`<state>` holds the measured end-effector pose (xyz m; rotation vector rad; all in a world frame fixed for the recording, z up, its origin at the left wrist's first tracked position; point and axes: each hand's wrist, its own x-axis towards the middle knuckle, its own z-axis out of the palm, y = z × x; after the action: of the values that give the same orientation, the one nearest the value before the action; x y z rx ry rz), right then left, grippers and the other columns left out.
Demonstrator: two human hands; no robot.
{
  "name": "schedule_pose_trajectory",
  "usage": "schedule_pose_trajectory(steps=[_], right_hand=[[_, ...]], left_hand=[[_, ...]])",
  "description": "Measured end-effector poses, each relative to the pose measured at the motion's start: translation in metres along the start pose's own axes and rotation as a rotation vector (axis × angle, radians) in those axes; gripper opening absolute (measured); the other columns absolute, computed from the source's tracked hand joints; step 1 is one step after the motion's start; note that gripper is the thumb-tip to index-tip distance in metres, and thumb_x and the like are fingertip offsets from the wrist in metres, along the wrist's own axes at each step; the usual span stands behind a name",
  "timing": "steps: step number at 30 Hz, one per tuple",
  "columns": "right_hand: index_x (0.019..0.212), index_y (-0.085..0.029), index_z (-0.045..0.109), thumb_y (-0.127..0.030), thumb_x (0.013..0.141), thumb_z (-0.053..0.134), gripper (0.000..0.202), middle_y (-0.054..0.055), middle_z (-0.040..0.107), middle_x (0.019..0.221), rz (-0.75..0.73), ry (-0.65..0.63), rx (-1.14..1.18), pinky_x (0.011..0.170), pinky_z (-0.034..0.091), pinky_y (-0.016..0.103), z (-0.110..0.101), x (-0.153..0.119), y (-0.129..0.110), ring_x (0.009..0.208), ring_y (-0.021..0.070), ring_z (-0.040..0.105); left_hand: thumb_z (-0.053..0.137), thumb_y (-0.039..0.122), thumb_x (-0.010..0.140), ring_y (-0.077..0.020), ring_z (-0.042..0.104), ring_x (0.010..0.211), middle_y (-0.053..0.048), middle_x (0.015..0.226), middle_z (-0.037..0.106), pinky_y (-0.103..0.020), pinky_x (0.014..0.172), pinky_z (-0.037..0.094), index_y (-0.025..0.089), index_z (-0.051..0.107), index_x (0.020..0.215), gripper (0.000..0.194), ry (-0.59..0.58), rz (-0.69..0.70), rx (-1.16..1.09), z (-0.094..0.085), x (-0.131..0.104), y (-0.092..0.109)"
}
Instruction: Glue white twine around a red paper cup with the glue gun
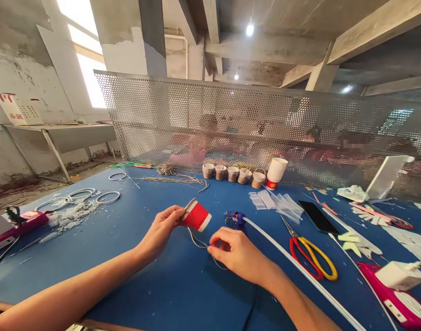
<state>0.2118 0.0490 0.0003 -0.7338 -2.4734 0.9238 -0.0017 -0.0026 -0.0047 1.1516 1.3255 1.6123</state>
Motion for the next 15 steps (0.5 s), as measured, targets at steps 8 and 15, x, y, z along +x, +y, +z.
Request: schedule_pose_trajectory(steps=[8,15], right_hand=[[0.081,-0.018,0.058,-0.026,0.089,0.055,0.012,0.004,0.061,0.074,-0.437,0.581,-0.485,0.064,0.044,0.026,0.024,0.022,-0.005,0.068,0.016,0.059],[0.063,-0.019,0.054,-0.014,0.082,0.053,0.02,0.001,0.058,0.06,-0.386,0.538,-0.699,0.058,0.035,0.027,0.028,0.041,-0.012,0.059,0.015,0.055]], left_hand=[[0.057,0.025,0.07,-0.0166,0.054,0.072,0.0,0.07,0.062,-0.028,0.072,0.043,0.016,0.062,0.071,0.011,-0.141,-0.019,0.101,0.006,-0.012,0.0],[0.061,0.032,0.075,-0.0132,0.05,0.066,0.002,0.069,0.059,-0.024,0.064,0.042,0.015,0.06,0.074,0.017,-0.18,0.08,0.183,0.006,-0.013,-0.003]])
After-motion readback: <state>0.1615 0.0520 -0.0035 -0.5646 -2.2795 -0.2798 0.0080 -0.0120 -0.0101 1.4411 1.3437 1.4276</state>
